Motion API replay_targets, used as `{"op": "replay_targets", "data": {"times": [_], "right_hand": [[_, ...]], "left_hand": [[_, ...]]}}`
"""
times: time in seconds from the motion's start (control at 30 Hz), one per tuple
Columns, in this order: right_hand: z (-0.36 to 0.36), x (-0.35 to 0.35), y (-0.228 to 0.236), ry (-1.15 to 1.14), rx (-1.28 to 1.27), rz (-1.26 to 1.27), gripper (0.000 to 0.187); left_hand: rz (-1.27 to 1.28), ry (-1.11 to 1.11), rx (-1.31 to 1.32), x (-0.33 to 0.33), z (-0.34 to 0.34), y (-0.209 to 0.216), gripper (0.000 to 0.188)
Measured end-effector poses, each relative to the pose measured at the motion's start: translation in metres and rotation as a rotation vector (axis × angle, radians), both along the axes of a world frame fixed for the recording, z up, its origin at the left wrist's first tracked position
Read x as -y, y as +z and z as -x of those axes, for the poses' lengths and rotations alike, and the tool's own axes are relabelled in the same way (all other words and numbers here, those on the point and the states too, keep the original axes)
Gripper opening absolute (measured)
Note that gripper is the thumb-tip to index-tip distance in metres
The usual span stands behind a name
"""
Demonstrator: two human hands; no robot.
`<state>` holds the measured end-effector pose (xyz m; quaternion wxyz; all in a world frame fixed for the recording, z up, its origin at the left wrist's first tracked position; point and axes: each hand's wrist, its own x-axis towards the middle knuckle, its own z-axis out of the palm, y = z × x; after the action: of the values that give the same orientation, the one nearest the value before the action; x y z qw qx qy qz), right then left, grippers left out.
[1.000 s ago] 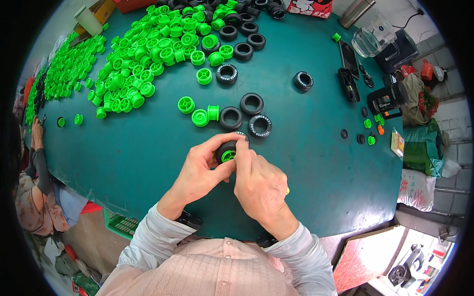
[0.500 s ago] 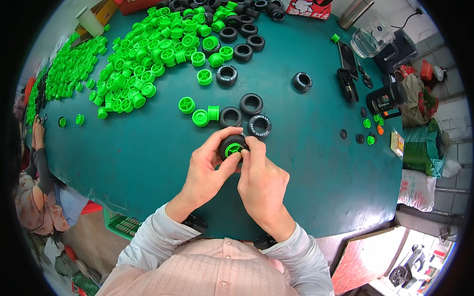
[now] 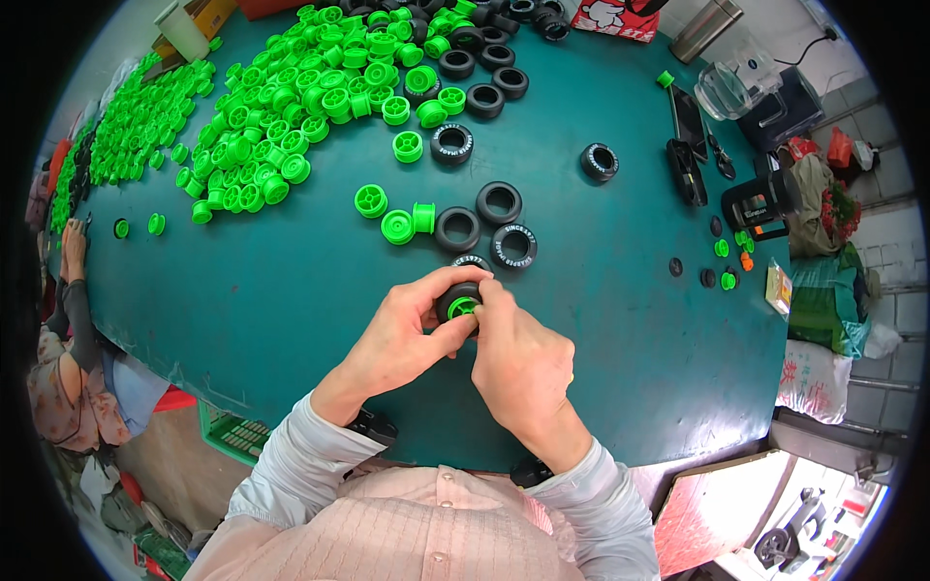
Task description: Assembling small green and black toy wheels and tires.
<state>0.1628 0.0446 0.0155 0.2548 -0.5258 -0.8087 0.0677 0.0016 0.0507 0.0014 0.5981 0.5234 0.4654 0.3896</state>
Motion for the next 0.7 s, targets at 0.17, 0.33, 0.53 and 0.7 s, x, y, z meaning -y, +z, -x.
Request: {"op": "replay_targets", "data": {"times": [0.17,0.33,0.53,0.7], "right_hand": [[-0.002,-0.003,0.005,0.096,0.104,-0.129,0.045],[-0.009,-0.006,0.002,0.226,0.247,-0.216,0.044],[-0.024,-0.015,0.015,0.368,0.033,-0.239,0.036],[-0.013,-0.007,0.01,-0.004,-0.518,0.241,0.027]], "left_hand": [[-0.012,-0.008,-0.018,-0.001,-0.001,0.006,0.042],[0.003,-0.075,-0.056,-0.001,0.004,0.004,0.045],[0.146,-0.085,0.167,-0.003,0.007,0.005,0.043],[0.121,0.027,0.461,-0.007,0.005,-0.004,0.042]]}}
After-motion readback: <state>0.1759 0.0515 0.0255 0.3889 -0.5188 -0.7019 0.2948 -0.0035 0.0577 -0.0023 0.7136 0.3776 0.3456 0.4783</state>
